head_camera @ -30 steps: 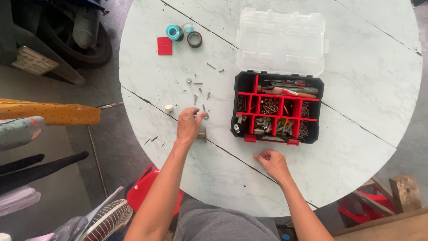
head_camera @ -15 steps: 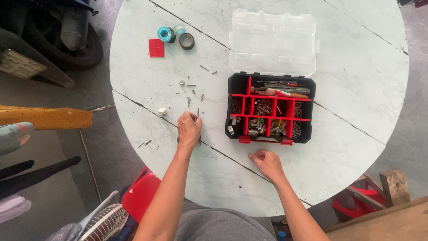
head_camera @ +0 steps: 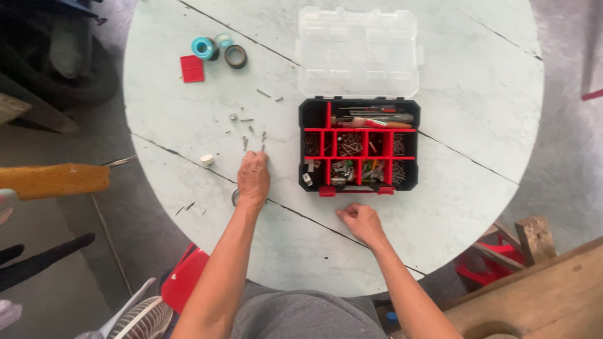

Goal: The person sorts small hardware items on a table, then places them into a compartmentalized toolbox along with rolls of tape. The person closes the toolbox, carries it to a kitchen area, and stores it under a counter.

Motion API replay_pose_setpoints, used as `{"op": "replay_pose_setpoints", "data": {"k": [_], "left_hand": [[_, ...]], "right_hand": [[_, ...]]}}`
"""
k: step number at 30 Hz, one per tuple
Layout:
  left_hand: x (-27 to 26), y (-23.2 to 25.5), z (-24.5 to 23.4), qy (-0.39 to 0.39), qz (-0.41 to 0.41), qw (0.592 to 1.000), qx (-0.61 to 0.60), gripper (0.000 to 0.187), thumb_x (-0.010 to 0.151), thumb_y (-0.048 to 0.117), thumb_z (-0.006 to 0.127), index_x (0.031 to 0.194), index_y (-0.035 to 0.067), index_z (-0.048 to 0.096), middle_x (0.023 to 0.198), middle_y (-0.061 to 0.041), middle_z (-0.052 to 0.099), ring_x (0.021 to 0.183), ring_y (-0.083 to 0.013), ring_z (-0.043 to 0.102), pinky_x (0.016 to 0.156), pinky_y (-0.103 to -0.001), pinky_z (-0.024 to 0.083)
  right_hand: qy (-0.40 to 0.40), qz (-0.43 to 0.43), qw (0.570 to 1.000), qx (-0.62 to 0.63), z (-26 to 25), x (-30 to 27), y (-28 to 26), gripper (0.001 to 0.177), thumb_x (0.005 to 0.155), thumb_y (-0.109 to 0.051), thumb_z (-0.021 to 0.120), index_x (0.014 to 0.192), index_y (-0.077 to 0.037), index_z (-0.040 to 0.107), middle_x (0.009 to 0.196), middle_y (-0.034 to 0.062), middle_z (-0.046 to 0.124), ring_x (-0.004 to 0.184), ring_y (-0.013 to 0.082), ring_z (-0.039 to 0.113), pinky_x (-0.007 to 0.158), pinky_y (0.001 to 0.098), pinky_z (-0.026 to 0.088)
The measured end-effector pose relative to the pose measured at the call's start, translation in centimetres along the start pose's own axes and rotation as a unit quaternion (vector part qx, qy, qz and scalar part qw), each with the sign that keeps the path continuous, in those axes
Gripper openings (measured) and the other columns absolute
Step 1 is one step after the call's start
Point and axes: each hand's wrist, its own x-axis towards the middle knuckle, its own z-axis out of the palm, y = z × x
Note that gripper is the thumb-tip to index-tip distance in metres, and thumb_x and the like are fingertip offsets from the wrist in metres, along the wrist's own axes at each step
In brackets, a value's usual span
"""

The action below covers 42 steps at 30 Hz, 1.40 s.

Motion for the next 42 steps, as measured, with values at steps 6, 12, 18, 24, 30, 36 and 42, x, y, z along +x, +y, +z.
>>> {"op": "replay_pose_setpoints", "data": {"k": [6,12,18,24,30,36,42], "left_hand": [[-0.1,0.5,0.4,0.012,0.021,0.999,0.023,0.006,0.096,0.004,0.057,0.100,0.000,0.059,0.101,-0.018,0.060,0.101,-0.0363,0.061,0.086,-0.045,0.051],[-0.7,1.5,-0.5,-0.005,-0.032,0.999,-0.028,0.012,0.098,0.012,0.063,0.102,0.001,0.065,0.099,-0.018,0.063,0.097,-0.0371,0.062,0.083,-0.046,0.050],[-0.4,1.2,-1.6,0.018,-0.047,0.994,-0.096,0.014,0.093,0.014,0.069,0.099,0.001,0.073,0.095,-0.018,0.067,0.091,-0.0373,0.065,0.081,-0.045,0.051],[-0.4,0.9,-2.3,0.020,-0.053,0.986,-0.159,0.016,0.092,0.014,0.071,0.101,0.001,0.075,0.096,-0.017,0.069,0.089,-0.0354,0.066,0.081,-0.042,0.052],[0.5,1.9,-1.1,-0.019,-0.026,0.997,-0.072,0.013,0.095,0.013,0.063,0.097,0.004,0.072,0.098,-0.015,0.065,0.093,-0.0365,0.064,0.079,-0.047,0.050],[0.6,4.4,-1.5,0.044,0.021,0.995,-0.087,0.009,0.099,0.008,0.060,0.098,-0.001,0.061,0.098,-0.019,0.061,0.094,-0.0387,0.060,0.080,-0.047,0.049],[2.0,12.6,-0.4,0.039,0.171,0.953,-0.248,0.008,0.096,0.007,0.066,0.097,0.000,0.062,0.094,-0.018,0.063,0.091,-0.0361,0.060,0.082,-0.045,0.049]], "right_hand": [[-0.003,0.007,1.000,0.028,0.0,-0.1,0.2,0.045,0.084,-0.044,0.072,0.095,0.000,0.077,0.092,0.0165,0.078,0.087,0.0285,0.075,0.081,0.0391,0.057],[-0.008,0.010,0.999,0.037,0.0,-0.1,0.3,0.045,0.085,-0.044,0.071,0.096,-0.001,0.078,0.093,0.0164,0.079,0.088,0.0286,0.075,0.082,0.0392,0.057],[-0.003,0.000,0.999,0.040,-0.1,-0.1,0.8,0.044,0.085,-0.044,0.071,0.094,-0.002,0.078,0.089,0.0160,0.079,0.085,0.0285,0.074,0.081,0.0395,0.056],[0.006,-0.017,1.000,0.024,0.1,0.2,0.9,0.045,0.085,-0.045,0.071,0.094,-0.002,0.078,0.089,0.0152,0.079,0.085,0.0280,0.074,0.082,0.0386,0.056],[0.003,-0.016,0.999,0.039,0.4,0.4,1.0,0.045,0.084,-0.044,0.071,0.095,-0.001,0.078,0.089,0.0156,0.079,0.086,0.0282,0.074,0.081,0.0394,0.057],[0.014,-0.012,0.999,0.029,0.4,0.3,1.1,0.046,0.083,-0.046,0.072,0.093,-0.002,0.078,0.090,0.0168,0.078,0.086,0.0300,0.074,0.081,0.0389,0.056],[0.028,-0.029,0.999,0.024,0.2,0.0,1.1,0.042,0.085,-0.042,0.072,0.091,-0.001,0.077,0.085,0.0168,0.078,0.083,0.0312,0.074,0.079,0.0400,0.056]]}}
